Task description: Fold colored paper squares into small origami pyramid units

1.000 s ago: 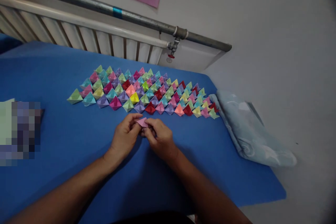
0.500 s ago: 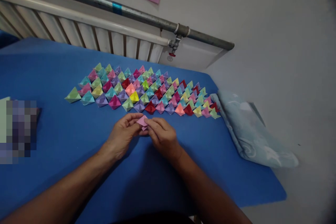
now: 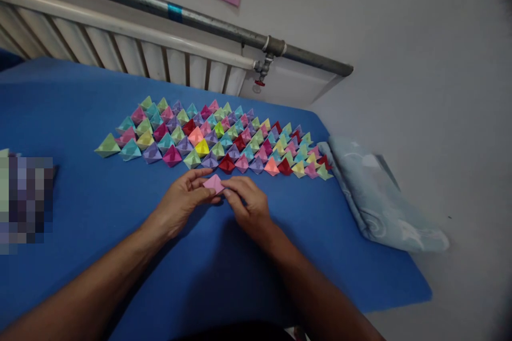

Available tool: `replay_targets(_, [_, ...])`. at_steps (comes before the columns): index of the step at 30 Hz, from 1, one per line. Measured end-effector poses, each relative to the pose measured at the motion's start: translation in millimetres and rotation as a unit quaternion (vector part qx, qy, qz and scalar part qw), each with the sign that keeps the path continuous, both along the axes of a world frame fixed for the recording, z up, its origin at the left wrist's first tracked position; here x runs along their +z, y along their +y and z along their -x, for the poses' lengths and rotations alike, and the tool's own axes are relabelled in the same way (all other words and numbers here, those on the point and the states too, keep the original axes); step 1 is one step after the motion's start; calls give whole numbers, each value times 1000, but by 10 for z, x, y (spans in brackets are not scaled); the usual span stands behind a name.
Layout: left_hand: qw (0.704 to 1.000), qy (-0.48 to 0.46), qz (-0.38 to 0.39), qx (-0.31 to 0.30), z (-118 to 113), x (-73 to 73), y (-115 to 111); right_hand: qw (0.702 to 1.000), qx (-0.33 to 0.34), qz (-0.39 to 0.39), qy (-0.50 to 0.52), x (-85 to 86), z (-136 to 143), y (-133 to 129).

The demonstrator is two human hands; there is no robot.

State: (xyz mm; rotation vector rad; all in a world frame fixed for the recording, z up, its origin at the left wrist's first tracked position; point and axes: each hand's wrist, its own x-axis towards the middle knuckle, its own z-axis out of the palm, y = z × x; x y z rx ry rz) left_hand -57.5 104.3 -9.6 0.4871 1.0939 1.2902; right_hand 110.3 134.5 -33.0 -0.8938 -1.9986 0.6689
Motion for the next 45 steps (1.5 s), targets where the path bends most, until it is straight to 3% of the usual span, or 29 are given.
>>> replay_targets(4, [998, 42, -23, -30, -2, 2, 0, 957, -40, 261, 124, 50, 46, 31])
replay_targets(9, [991, 75, -28, -108, -22, -15, -34, 913, -1, 383, 142, 97, 91, 60])
replay_targets(18, [964, 160, -7, -214, 21, -66, -53, 916, -22, 375, 144, 171, 75, 28])
replay_targets(26, [981, 110, 1, -161, 28, -48, -48, 915, 38, 391, 91, 245, 31, -22])
replay_targets(32, [987, 76, -3, -139, 19, -13, -72, 923, 38, 372, 88, 251, 20, -44])
replay_targets(40, [986, 20, 0, -166, 46, 45, -51, 854, 71, 479, 193, 244, 61, -48])
replay_targets(45, [975, 89, -16, -203, 65, 21, -57, 881, 54, 454, 122, 244, 69, -49])
